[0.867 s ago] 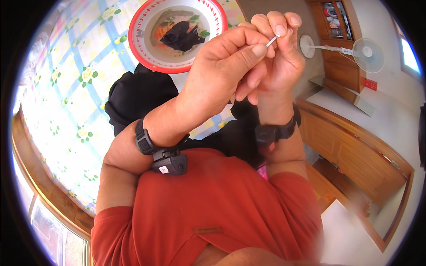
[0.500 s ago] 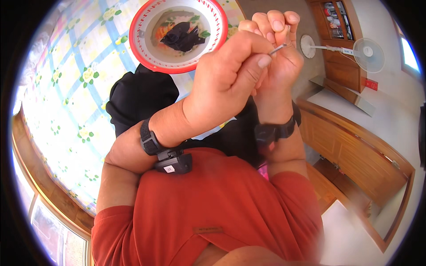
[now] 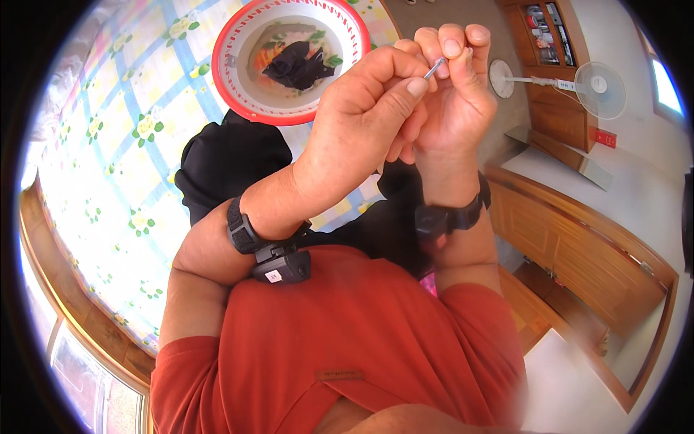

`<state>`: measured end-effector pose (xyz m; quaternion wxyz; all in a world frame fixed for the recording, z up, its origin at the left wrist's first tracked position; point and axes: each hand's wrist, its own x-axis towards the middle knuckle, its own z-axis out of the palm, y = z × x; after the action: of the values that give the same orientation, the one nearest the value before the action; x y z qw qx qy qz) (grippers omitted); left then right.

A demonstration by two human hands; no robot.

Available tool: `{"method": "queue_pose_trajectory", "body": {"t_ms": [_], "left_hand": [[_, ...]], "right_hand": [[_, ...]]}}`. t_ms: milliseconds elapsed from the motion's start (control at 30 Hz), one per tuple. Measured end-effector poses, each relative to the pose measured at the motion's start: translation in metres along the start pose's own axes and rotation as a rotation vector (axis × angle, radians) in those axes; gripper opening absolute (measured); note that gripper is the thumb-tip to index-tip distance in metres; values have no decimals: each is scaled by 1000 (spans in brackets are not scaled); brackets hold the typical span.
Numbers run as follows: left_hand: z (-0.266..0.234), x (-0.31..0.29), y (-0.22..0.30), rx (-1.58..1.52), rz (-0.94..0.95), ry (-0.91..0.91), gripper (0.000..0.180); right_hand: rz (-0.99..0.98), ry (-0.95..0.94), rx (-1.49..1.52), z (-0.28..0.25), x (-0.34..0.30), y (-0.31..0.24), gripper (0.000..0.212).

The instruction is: The person holds a small electronic component and a thin metal pin, attempting to insert the pin into a hole on the component by hand while seated.

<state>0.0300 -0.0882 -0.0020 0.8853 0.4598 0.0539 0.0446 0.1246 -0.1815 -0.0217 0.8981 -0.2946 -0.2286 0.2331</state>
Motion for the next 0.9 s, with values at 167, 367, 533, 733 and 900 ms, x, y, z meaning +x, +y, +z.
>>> {"method": "queue_pose_trajectory", "body": {"t_ms": [167, 367, 533, 733, 900], "left_hand": [[0, -2, 2, -31, -1, -1, 12], [0, 1, 6, -64, -34, 2, 12], [-4, 3, 0, -106, -3, 58, 12], [2, -2, 0, -134, -3, -26, 11], [2, -7, 5, -55, -12, -55, 11]], "right_hand": [[66, 92, 139, 9, -6, 0, 14], [132, 72, 269, 6, -3, -2, 9], [138, -10, 339, 6, 7, 4, 11], [206, -221, 315, -14, 6, 1, 20], [212, -79, 353, 4, 3, -1, 21]]}}
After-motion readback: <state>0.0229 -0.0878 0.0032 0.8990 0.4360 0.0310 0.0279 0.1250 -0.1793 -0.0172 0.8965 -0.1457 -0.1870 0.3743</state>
